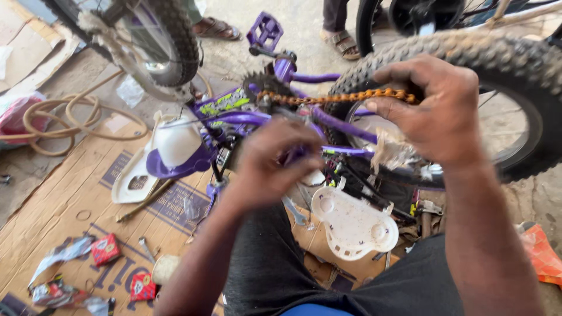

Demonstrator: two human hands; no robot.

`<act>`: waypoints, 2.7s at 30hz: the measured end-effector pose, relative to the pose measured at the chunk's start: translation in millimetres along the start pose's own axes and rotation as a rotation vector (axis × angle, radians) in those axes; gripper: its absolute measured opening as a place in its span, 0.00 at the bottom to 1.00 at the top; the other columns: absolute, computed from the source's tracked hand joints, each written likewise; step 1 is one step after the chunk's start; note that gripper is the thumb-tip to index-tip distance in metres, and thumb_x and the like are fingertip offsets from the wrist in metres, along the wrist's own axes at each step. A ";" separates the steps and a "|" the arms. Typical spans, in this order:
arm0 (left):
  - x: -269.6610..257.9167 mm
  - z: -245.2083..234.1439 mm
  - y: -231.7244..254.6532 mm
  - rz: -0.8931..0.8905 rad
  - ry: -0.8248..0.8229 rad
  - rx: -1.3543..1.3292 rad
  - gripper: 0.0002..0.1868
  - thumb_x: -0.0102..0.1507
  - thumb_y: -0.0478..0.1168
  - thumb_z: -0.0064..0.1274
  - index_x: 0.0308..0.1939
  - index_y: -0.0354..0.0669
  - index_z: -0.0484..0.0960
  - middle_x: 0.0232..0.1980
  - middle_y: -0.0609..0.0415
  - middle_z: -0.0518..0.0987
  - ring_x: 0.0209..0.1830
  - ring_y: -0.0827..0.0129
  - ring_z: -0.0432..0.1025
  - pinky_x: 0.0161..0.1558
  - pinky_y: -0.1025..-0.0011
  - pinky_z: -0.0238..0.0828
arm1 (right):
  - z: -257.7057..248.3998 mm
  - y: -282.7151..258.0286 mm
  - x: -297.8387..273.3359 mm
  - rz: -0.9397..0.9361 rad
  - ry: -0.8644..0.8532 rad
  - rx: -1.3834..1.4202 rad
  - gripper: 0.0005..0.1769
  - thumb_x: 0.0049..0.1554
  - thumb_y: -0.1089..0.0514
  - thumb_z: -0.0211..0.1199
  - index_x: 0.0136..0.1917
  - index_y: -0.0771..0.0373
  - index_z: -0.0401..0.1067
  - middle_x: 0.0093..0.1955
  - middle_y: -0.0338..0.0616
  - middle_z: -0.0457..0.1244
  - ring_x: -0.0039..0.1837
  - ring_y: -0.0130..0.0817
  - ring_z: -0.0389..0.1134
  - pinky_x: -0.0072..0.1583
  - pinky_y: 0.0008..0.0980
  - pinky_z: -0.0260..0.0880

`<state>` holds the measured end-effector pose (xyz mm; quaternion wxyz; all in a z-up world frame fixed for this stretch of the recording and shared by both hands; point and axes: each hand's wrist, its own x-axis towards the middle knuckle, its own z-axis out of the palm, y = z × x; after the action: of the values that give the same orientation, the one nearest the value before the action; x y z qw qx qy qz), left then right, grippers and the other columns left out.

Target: The person removes a white plastic chain guard from a purple bicycle and sets it aside. They then manipulate the rusty bicycle chain, rotating the pedals and rear wheel to check the drivetrain. Finally, they apply lubricant from a bottle to the chain while rotating the pedals.

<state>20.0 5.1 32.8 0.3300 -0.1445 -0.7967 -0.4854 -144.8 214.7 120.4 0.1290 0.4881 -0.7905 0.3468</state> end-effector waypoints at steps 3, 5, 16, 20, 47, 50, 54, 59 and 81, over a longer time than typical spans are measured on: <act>-9.9 29.8 -1.8 0.128 -0.012 0.291 0.13 0.59 0.39 0.69 0.44 0.46 0.82 0.45 0.52 0.80 0.48 0.58 0.77 0.51 0.61 0.73 | 16.8 11.6 -0.5 -0.120 0.219 -0.080 0.09 0.65 0.61 0.73 0.57 0.65 0.78 0.46 0.46 0.69 0.44 0.28 0.69 0.42 0.22 0.70; -12.1 33.8 -13.7 0.189 0.060 0.275 0.16 0.62 0.37 0.68 0.51 0.47 0.81 0.51 0.51 0.80 0.52 0.57 0.76 0.55 0.60 0.73 | 19.1 12.2 -3.6 -0.176 0.192 -0.016 0.07 0.65 0.62 0.71 0.55 0.65 0.78 0.45 0.46 0.69 0.45 0.27 0.70 0.40 0.19 0.70; 17.3 11.5 -23.9 -0.020 0.138 0.365 0.37 0.56 0.35 0.68 0.69 0.45 0.72 0.63 0.44 0.72 0.61 0.50 0.68 0.62 0.56 0.69 | 9.8 12.6 0.2 0.040 -0.036 0.687 0.08 0.55 0.63 0.71 0.48 0.68 0.78 0.39 0.46 0.71 0.33 0.20 0.69 0.35 0.19 0.66; 31.1 10.8 -48.5 0.060 0.152 0.590 0.21 0.62 0.35 0.68 0.55 0.51 0.76 0.54 0.56 0.78 0.56 0.58 0.72 0.59 0.57 0.70 | 12.1 16.4 -8.4 -0.015 -0.048 0.643 0.11 0.60 0.63 0.71 0.53 0.71 0.76 0.45 0.49 0.70 0.40 0.23 0.70 0.38 0.17 0.71; -47.3 -41.8 -38.2 -0.210 0.086 0.225 0.36 0.51 0.51 0.70 0.59 0.38 0.78 0.54 0.43 0.79 0.55 0.55 0.76 0.57 0.60 0.73 | 65.9 -11.8 -17.9 -0.186 -0.178 -0.015 0.13 0.52 0.56 0.75 0.48 0.63 0.80 0.41 0.44 0.68 0.39 0.34 0.69 0.40 0.33 0.72; -41.2 -29.6 -33.4 -0.076 0.007 0.416 0.55 0.39 0.57 0.73 0.66 0.38 0.71 0.64 0.35 0.72 0.65 0.44 0.67 0.66 0.49 0.62 | 64.8 -9.9 -11.1 -0.149 -0.156 0.114 0.11 0.53 0.59 0.76 0.48 0.64 0.79 0.41 0.43 0.68 0.42 0.31 0.70 0.41 0.31 0.72; -51.4 -8.4 -39.8 -0.082 0.018 0.578 0.56 0.42 0.57 0.76 0.69 0.43 0.69 0.65 0.42 0.72 0.68 0.45 0.66 0.71 0.46 0.60 | 57.3 -18.2 -9.6 -0.081 -0.179 0.185 0.13 0.51 0.60 0.76 0.49 0.66 0.79 0.41 0.45 0.69 0.41 0.32 0.70 0.41 0.32 0.70; -61.2 -9.8 -58.2 0.025 0.017 0.462 0.55 0.44 0.59 0.78 0.69 0.44 0.70 0.62 0.46 0.73 0.61 0.49 0.69 0.64 0.52 0.64 | 49.0 -2.8 -18.3 -0.175 -0.121 0.175 0.13 0.54 0.59 0.76 0.51 0.66 0.78 0.43 0.45 0.68 0.44 0.32 0.70 0.44 0.30 0.71; -40.2 14.1 -91.5 -0.375 0.093 -0.120 0.30 0.61 0.56 0.61 0.54 0.32 0.82 0.54 0.45 0.79 0.57 0.57 0.75 0.61 0.64 0.70 | -56.6 124.4 -89.4 0.088 0.253 0.593 0.09 0.68 0.60 0.70 0.55 0.63 0.71 0.42 0.42 0.63 0.40 0.22 0.66 0.44 0.20 0.68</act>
<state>-6.0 -23.5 -60.4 0.2612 0.0097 -0.7630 -0.5911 -215.8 349.0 60.5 0.0634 0.4229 -0.6532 0.6249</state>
